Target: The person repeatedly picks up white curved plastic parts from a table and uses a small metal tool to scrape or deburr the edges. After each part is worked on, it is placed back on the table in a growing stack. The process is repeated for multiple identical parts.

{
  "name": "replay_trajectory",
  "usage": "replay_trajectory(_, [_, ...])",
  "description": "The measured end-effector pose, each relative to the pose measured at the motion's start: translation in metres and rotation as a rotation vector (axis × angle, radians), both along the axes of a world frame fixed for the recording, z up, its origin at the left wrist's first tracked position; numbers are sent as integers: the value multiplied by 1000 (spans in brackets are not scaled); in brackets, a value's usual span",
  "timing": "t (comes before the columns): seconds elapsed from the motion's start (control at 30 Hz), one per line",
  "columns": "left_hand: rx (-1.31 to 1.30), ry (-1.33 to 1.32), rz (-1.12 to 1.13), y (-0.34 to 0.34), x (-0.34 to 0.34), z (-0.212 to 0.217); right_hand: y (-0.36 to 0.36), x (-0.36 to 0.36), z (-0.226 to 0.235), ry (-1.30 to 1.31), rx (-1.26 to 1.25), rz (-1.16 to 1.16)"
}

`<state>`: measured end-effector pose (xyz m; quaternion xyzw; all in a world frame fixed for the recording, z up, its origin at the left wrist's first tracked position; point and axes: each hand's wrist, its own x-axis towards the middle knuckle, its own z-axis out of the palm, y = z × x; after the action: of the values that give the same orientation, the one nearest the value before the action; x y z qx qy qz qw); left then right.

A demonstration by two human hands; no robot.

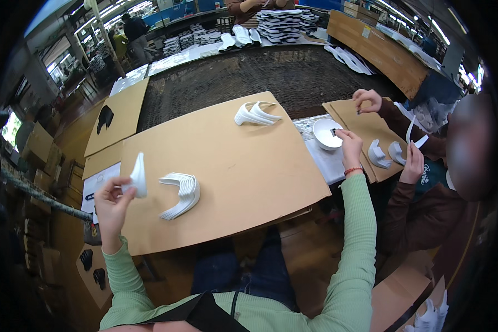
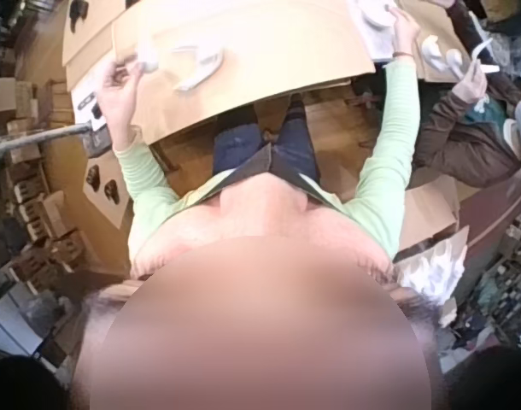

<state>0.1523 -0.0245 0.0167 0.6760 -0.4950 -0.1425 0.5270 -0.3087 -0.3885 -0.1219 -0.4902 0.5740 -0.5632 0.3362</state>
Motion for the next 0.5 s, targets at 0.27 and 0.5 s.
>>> replay_trajectory(0.27, [-154, 726, -512, 6, -60, -5, 122, 45, 68, -531, -51, 321])
replay_trajectory(0.5, [125, 1032, -818, -5, -128, -27, 247, 86, 108, -445, -290, 665])
